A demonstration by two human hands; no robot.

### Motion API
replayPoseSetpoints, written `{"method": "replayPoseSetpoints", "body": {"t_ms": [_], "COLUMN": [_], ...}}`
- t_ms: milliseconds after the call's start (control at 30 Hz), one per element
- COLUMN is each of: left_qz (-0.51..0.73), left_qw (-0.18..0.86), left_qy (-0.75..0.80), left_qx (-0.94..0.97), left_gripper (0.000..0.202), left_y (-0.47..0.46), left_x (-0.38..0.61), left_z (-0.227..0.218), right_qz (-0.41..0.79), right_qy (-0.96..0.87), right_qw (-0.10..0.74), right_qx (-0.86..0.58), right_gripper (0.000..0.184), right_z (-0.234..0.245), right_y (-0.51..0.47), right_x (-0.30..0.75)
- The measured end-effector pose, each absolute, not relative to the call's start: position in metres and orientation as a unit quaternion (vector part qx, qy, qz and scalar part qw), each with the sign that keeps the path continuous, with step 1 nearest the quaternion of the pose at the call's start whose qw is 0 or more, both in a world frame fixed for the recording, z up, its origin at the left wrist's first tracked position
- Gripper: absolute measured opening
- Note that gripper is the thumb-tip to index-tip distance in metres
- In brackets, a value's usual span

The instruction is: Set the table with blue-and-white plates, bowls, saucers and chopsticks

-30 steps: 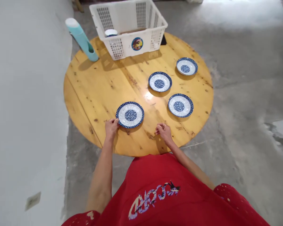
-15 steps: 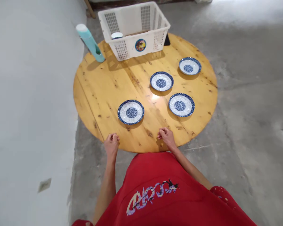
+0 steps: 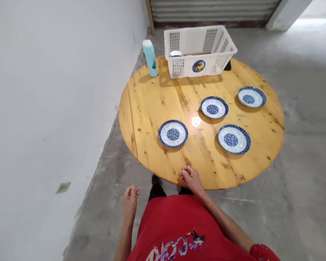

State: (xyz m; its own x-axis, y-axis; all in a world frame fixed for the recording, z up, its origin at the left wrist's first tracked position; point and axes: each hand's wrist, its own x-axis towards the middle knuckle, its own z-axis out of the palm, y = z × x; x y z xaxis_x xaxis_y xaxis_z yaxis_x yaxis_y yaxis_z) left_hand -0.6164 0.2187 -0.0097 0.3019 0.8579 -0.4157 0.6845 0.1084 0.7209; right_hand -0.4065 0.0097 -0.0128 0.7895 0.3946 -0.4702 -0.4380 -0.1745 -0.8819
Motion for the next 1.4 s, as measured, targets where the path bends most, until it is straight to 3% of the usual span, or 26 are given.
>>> {"method": "replayPoseSetpoints", "body": {"t_ms": [267,567,967,1233,1400], "left_qz": [0.091,0.050,0.036,0.009,-0.033], "left_qw": [0.493,0.471,0.513,0.464,0.433], "left_qy": [0.461,0.467,0.376,0.380,0.352], "left_qx": [0.732,0.747,0.771,0.800,0.829], "left_gripper": [0.033,0.025,0.031,0.031,0.034], "left_y": [0.332,0.473,0.497,0.508,0.501], "left_x": [-0.592,-0.642,-0.577,-0.534,-0.479], "left_z": [-0.004,-0.016,-0.034,-0.001,0.025], "right_qz": [0.192,0.047,-0.128,-0.081,-0.031], "right_qy": [0.103,0.206,0.227,0.255,0.286], "right_qw": [0.665,0.686,0.645,0.648,0.654], "right_qx": [-0.714,-0.696,-0.718,-0.713,-0.700], "right_gripper": [0.035,0.035,0.012,0.007,0.019], "right_z": [-0.003,0.011,0.066,0.025,-0.002], "right_y": [0.061,0.124,0.078,0.078,0.095], "right_x": [-0.422,-0.454,-0.364,-0.269,-0.198]}}
